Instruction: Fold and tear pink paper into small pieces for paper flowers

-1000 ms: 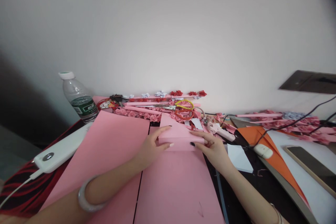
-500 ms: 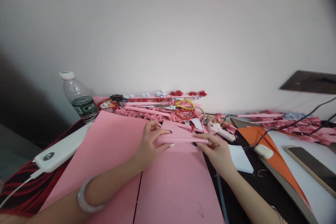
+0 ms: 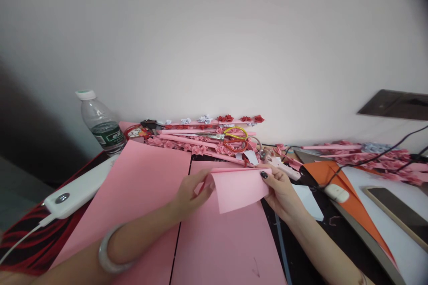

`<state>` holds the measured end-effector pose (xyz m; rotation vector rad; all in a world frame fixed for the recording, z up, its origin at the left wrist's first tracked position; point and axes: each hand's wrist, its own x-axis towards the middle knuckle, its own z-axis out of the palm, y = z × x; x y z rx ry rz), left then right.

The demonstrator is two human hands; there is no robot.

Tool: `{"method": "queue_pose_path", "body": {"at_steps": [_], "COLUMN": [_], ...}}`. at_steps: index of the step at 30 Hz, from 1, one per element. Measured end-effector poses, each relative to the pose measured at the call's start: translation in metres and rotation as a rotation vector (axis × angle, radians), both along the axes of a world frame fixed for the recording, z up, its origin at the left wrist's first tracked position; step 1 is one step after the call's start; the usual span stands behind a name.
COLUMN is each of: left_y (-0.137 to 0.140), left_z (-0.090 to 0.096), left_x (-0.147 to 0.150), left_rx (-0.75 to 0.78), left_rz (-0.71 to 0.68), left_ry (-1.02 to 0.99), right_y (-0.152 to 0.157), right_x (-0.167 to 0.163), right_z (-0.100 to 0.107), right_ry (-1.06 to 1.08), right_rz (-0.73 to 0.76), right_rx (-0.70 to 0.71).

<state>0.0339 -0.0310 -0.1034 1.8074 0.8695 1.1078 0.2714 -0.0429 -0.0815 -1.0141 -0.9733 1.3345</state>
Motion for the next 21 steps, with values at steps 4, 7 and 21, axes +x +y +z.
{"method": "queue_pose_path", "body": {"at_steps": [4,7,21], "left_y": [0.001,0.004,0.008], "left_z": [0.002,0.003,0.002], "left_x": [0.005,0.009,0.011], "left_rx": [-0.016,-0.133,-0.421], "left_rz": [-0.029,-0.035,-0.208], "left_ry": [0.003,-0.122,-0.261], "right_y": [-0.003,-0.004,0.003], "right_x": [-0.003,-0.003,-0.002], "right_z": [-0.001,-0.003,-0.006], "right_ry": [-0.062,-0.229,-0.545], "right_rz": [0.03,-0.024,0.055], "right_rx": [0.014,0.043,-0.002]}}
